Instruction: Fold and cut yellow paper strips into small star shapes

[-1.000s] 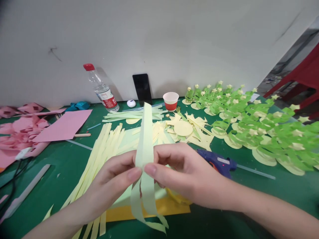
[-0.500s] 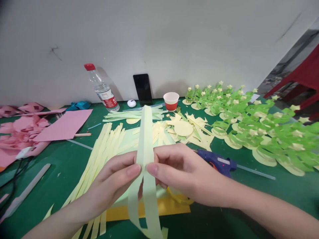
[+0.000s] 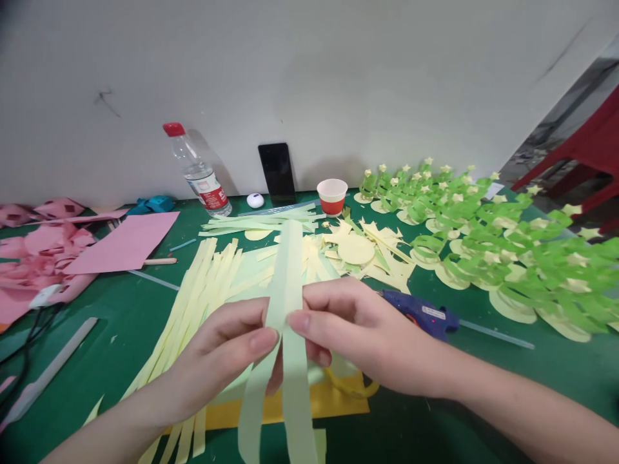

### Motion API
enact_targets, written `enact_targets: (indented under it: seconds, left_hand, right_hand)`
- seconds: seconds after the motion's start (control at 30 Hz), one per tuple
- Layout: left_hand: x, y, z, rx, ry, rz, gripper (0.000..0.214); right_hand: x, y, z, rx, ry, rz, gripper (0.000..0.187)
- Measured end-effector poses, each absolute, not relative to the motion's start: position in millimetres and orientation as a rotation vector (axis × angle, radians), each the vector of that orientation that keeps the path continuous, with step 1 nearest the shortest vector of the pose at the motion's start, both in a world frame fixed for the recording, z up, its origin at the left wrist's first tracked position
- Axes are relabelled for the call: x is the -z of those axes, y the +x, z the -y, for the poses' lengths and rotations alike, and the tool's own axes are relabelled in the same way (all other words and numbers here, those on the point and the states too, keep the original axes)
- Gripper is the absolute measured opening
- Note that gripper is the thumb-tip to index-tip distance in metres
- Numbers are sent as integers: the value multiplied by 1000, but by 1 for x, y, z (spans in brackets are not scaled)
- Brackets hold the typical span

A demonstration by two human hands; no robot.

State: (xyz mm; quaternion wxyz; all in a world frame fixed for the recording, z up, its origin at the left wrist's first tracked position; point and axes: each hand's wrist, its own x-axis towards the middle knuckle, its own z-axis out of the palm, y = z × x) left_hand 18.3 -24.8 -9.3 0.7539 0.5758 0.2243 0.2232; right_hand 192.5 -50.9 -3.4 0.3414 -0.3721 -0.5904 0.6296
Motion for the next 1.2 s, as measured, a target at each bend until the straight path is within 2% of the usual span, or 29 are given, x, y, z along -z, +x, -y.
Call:
enact_targets:
  seconds: [0.2, 0.4, 0.77, 0.97, 1.2]
  left_hand:
    - [16, 19, 27, -526, 1225, -527, 28]
    - [11, 19, 25, -505, 1205, -517, 25]
    - [18, 21, 26, -559, 1202, -554, 23]
    - [14, 19, 24, -519, 1179, -479, 24]
    - [16, 20, 26, -550, 1198, -474, 26]
  right_hand:
    - [6, 191, 50, -1633, -954, 1563, 35]
    - [9, 193, 46, -1715, -881, 1543, 37]
    - [8, 192, 48, -1673, -931, 1498, 31]
    - [9, 193, 44, -1727, -879, 1476, 39]
    - [9, 192, 45, -1740, -971, 1434, 31]
